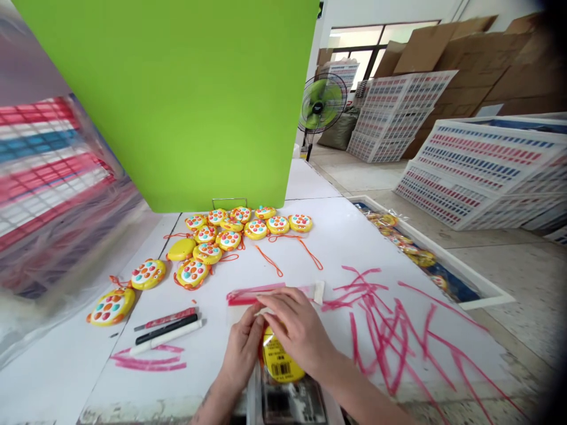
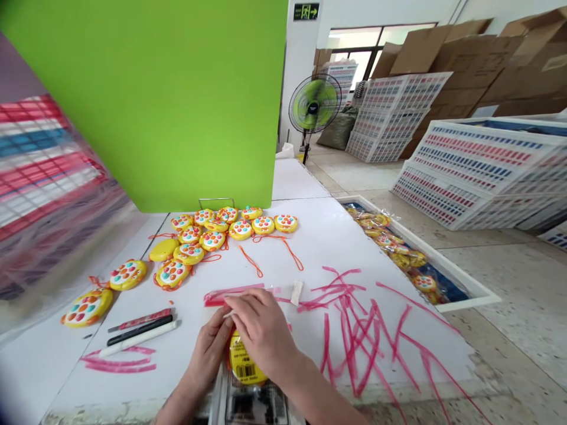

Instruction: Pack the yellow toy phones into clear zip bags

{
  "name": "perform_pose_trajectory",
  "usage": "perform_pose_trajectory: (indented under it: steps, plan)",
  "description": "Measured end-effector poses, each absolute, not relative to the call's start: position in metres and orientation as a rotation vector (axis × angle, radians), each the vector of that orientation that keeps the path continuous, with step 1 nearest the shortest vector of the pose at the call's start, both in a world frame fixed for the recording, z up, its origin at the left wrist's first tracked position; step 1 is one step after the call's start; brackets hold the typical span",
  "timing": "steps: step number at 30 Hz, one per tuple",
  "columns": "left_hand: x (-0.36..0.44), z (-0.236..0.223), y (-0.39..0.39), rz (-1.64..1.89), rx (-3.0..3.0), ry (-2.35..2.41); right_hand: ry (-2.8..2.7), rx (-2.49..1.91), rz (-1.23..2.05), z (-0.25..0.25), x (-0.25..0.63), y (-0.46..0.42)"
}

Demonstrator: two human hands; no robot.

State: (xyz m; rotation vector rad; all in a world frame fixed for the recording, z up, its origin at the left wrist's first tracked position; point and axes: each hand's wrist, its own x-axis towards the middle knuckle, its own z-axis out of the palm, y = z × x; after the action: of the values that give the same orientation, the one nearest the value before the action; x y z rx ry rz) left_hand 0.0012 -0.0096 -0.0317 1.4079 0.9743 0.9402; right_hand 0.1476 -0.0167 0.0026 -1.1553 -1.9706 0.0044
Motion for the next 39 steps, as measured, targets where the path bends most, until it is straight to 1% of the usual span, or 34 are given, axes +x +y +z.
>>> perform_pose_trajectory:
  steps: [8, 11, 14, 16, 19, 21, 26, 29, 33, 36, 37, 39]
  plan:
    - [0.002, -0.037, -0.013, 0.884, 1.549, 1.110, -2.216, -1.107, -0.212, 0.004, 0.138, -0.007]
    - [0.003, -0.036, -0.014, 0.868, 1.579, 1.133, -2.249, -1.122, -0.235, 0.007, 0.137, -0.007]
    - [0.004, -0.031, -0.014, 0.842, 1.579, 1.117, -2.171, -1.186, -0.078, 0.006, 0.135, -0.003]
    - [0.004, -0.029, -0.014, 0.820, 1.564, 1.095, -2.014, -1.234, 0.165, 0.002, 0.139, 0.004]
    - [0.004, -0.031, -0.013, 0.805, 1.501, 1.038, -1.548, -1.295, 0.605, -0.008, 0.166, 0.023]
    - [0.003, -0.033, -0.013, 0.816, 1.463, 1.017, -1.120, -1.317, 0.747, -0.016, 0.200, 0.039]
    - [0.004, -0.033, -0.011, 0.837, 1.440, 1.047, -0.762, -1.396, 0.566, -0.036, 0.303, 0.057]
    - [0.004, -0.031, -0.011, 0.845, 1.436, 1.064, -0.705, -1.483, 0.539, -0.049, 0.335, 0.047]
    - [0.004, -0.030, -0.011, 0.830, 1.437, 1.061, -0.747, -1.588, 0.542, -0.057, 0.329, 0.033]
    - [0.004, -0.030, -0.012, 0.830, 1.381, 1.006, -0.846, -1.530, 0.585, -0.046, 0.304, 0.023]
    - [0.004, -0.029, -0.012, 0.837, 1.362, 0.992, -0.918, -1.516, 0.668, -0.041, 0.295, 0.019]
    - [0.004, -0.029, -0.012, 0.846, 1.344, 0.983, -1.159, -1.510, 0.967, -0.031, 0.277, 0.010]
